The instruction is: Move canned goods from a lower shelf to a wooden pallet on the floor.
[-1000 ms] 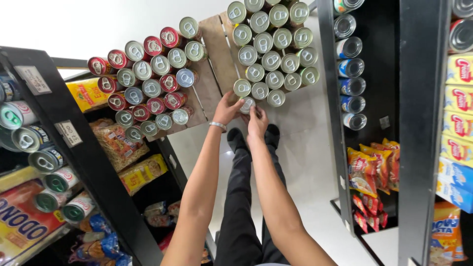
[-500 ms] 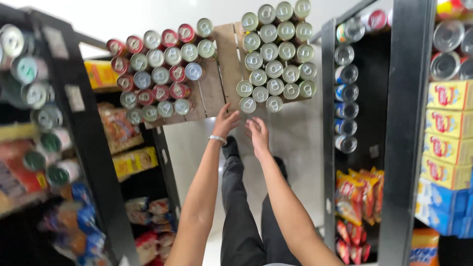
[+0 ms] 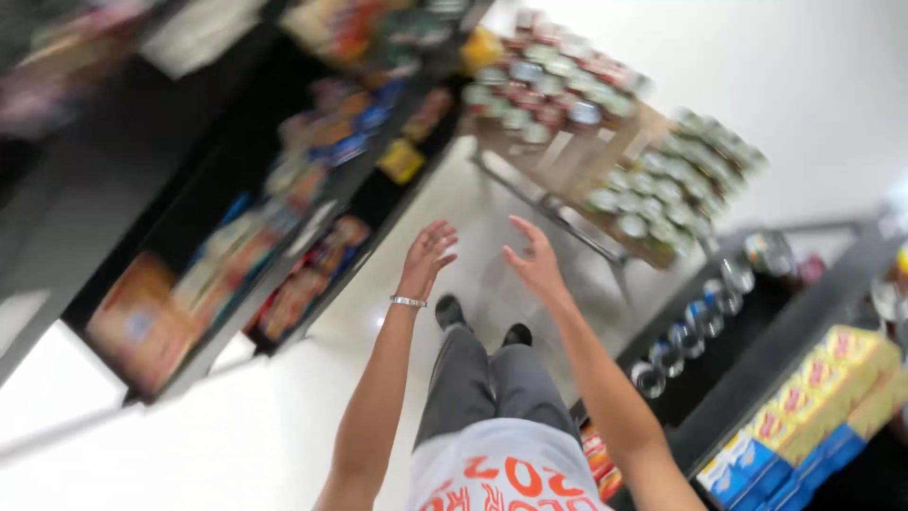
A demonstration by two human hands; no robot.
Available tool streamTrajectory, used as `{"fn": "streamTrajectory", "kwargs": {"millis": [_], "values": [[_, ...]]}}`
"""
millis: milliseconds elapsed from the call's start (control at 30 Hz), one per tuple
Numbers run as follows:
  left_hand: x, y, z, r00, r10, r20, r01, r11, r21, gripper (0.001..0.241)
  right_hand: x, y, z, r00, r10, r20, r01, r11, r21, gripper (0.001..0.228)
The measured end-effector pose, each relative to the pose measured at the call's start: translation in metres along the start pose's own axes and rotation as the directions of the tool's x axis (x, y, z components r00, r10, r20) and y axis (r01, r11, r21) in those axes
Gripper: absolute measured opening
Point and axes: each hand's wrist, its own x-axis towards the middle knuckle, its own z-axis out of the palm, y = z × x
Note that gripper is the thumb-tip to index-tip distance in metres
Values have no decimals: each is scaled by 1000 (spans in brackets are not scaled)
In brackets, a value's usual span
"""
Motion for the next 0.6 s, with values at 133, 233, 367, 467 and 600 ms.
{"fn": "streamTrajectory", "kwargs": {"millis": [133, 233, 367, 467, 600], "values": [[-125, 60, -57, 971, 160, -175, -195, 959, -205, 59, -29, -127, 32, 961, -117, 250, 137, 989, -64, 63], [-204, 90, -98, 918, 259, -299, -319, 932, -172, 59, -41, -190, 79, 901, -223, 373, 253, 967, -34, 59], [-264, 142, -126, 806, 487, -337, -534, 844, -57, 53, -32, -245, 147, 835, -405, 373, 382, 914, 137, 53], [-290, 185, -130, 728, 620, -292, -637, 769, 43, 51, -36, -302, 181, 777, -521, 353, 463, 853, 241, 49], [-299, 238, -123, 675, 725, -136, -692, 686, 224, 53, -35, -364, 193, 669, -666, 329, 584, 745, 320, 44]]}}
